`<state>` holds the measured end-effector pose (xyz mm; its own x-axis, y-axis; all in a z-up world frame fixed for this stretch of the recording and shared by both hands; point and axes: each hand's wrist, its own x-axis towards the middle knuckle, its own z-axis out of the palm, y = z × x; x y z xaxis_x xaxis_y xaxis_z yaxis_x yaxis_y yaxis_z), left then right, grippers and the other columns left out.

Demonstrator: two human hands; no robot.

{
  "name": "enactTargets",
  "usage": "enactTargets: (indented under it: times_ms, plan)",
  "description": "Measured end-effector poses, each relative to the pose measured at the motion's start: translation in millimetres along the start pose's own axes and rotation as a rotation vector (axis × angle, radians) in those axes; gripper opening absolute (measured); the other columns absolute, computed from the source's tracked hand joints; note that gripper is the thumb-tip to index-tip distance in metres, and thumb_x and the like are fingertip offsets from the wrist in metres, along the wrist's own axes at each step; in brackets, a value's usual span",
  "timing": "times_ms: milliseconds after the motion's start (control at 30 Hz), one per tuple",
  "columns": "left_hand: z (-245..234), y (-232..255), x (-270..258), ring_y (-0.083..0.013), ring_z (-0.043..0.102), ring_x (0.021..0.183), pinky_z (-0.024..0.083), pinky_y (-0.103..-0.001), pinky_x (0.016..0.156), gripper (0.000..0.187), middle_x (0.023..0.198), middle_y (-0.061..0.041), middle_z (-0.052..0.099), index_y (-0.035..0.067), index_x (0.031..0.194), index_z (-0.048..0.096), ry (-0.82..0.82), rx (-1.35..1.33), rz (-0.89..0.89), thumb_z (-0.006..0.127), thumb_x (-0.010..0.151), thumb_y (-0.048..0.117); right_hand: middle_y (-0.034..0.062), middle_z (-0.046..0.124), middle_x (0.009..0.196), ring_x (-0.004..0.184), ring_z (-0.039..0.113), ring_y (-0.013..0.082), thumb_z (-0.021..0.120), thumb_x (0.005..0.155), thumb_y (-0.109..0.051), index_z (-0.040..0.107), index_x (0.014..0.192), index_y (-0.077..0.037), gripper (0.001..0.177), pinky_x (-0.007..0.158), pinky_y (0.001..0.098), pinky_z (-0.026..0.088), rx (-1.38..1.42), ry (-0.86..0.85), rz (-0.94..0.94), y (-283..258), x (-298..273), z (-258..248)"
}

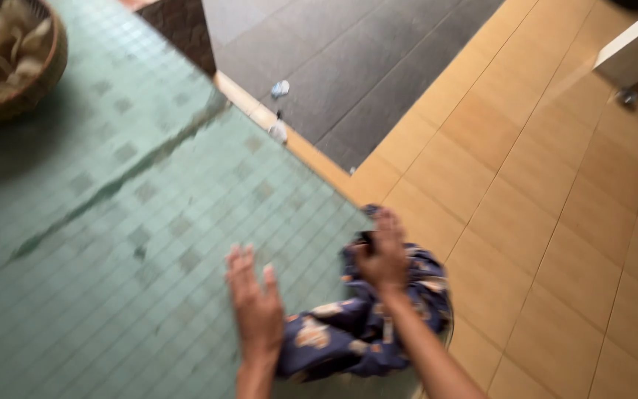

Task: The person cleans a tiled table surface by wiping it with a cloth, moving the cloth across different sections and around various food containers.

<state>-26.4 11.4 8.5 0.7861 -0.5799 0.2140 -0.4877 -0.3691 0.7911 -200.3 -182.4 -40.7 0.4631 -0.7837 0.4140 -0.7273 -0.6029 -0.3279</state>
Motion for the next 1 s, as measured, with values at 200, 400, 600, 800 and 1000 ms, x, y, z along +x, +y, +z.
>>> enactTargets:
  times_ms: [200, 400, 600, 800, 1000]
  plan:
    - [-51.5, 14.1, -60.0, -0.0394, 0.023, 0.155, 0.019, -0.051, 0.125, 0.053, 0.165, -0.023, 0.031, 0.001, 0.153, 0.041, -0.094, -0.050, 0.008, 0.048, 0.106, 0.023, 0.0238, 0.033, 0.165, 0.153, 0.031, 0.0395, 0.054, 0.090, -0.037, 0.031, 0.160, 0.000, 0.082, 0.123, 0.0462, 0.029, -0.155, 0.004, 0.038, 14.8, -113.1, -47.5]
    - [-142.5, -47.5, -129.8, -0.0387, 0.024, 0.156, 0.019, -0.052, 0.125, 0.053, 0.166, -0.021, 0.031, 0.003, 0.154, 0.042, -0.004, 0.025, -0.019, 0.050, 0.105, 0.022, 0.0233, 0.031, 0.166, 0.154, 0.030, 0.0370, 0.049, 0.093, -0.041, 0.028, 0.161, 0.001, 0.083, 0.126, 0.0476, 0.025, -0.086, -0.034, -0.040, -76.6, -198.1, -72.5]
    - [-246.3, -107.2, -203.6, -0.0408, 0.025, 0.156, 0.022, -0.053, 0.125, 0.054, 0.166, -0.020, 0.033, 0.005, 0.153, 0.044, 0.166, 0.130, -0.147, 0.053, 0.102, 0.021, 0.0206, 0.032, 0.167, 0.156, 0.030, 0.0342, 0.058, 0.084, -0.032, 0.028, 0.160, 0.004, 0.089, 0.126, 0.0467, 0.025, 0.079, -0.256, -0.241, -239.2, -289.8, -71.9]
    - [-264.1, -145.4, -267.5, -0.0389, 0.028, 0.159, 0.023, -0.054, 0.129, 0.058, 0.168, -0.018, 0.035, 0.009, 0.157, 0.044, 0.321, 0.277, -0.230, 0.057, 0.102, 0.024, 0.0220, 0.037, 0.164, 0.153, 0.035, 0.0354, 0.068, 0.086, -0.044, 0.031, 0.158, 0.005, 0.095, 0.124, 0.0502, 0.025, 0.384, -0.412, -0.470, -303.3, -320.5, -110.3]
    - [-223.4, -109.9, -263.9, -0.0417, 0.025, 0.157, 0.021, -0.056, 0.125, 0.062, 0.166, -0.021, 0.033, 0.006, 0.157, 0.039, 0.346, 0.254, -0.192, 0.056, 0.100, 0.023, 0.0158, 0.039, 0.163, 0.151, 0.036, 0.0323, 0.069, 0.082, -0.048, 0.033, 0.159, -0.004, 0.095, 0.122, 0.0472, 0.027, 0.219, -0.351, -0.461, -204.1, -272.9, -109.4]
